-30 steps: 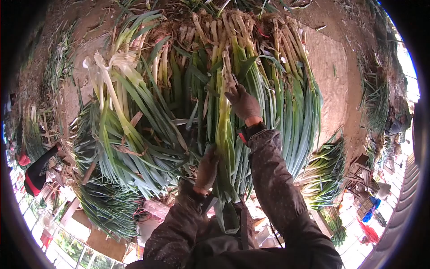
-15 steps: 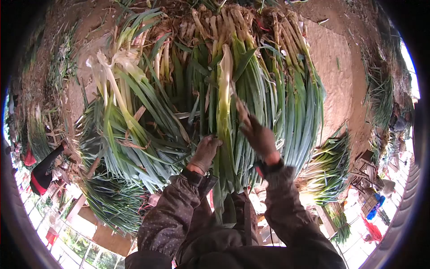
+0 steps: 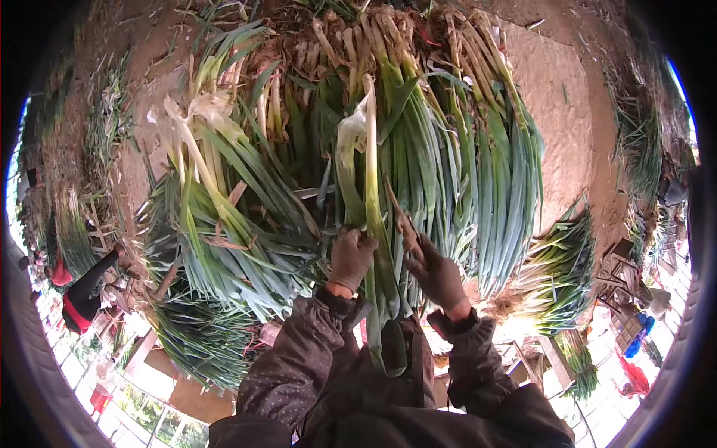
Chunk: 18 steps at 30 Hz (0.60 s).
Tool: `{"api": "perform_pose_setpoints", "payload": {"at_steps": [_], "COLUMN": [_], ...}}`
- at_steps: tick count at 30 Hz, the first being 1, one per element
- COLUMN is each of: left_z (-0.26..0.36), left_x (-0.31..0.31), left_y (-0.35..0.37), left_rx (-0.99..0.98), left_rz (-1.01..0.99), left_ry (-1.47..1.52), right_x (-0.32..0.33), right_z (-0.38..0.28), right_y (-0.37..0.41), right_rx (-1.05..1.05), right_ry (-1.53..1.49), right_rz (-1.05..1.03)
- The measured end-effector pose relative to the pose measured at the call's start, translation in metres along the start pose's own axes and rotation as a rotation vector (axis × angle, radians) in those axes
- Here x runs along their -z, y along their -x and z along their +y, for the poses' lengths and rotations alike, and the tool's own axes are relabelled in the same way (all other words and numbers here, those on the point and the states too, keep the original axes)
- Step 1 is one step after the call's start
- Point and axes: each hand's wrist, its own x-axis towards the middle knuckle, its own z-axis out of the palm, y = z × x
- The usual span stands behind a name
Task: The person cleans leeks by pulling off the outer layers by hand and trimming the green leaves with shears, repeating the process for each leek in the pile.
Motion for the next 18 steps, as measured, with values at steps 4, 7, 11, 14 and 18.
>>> {"api": "perform_pose_setpoints", "payload": {"at_steps": [4, 7, 11, 14, 18], "left_z": [-0.009, -0.003, -0.013, -0.038, -0.037], "left_x": [-0.003, 0.007, 0.012, 0.012, 0.022], "left_y": [-0.001, 0.003, 0.001, -0.004, -0.001], "left_rx": [0.022, 0.037, 0.064, 0.165, 0.204], "left_rz": [0.03, 0.006, -0.067, -0.163, -0.171], "left_ry": [0.019, 0.09, 0.384, 0.582, 0.568], "right_x": [-0.007, -0.004, -0.011, 0.001, -0.008], "right_z": [0.002, -0.014, -0.016, -0.023, -0.017], "right_y": [-0.069, -0.117, -0.174, -0.172, -0.122], "right_rx": [0.011, 0.047, 0.076, 0.202, 0.078], "right_ry": [0.02, 0.015, 0.003, 0.078, 0.141], "right_rz": [0.074, 0.078, 0.104, 0.118, 0.031]}}
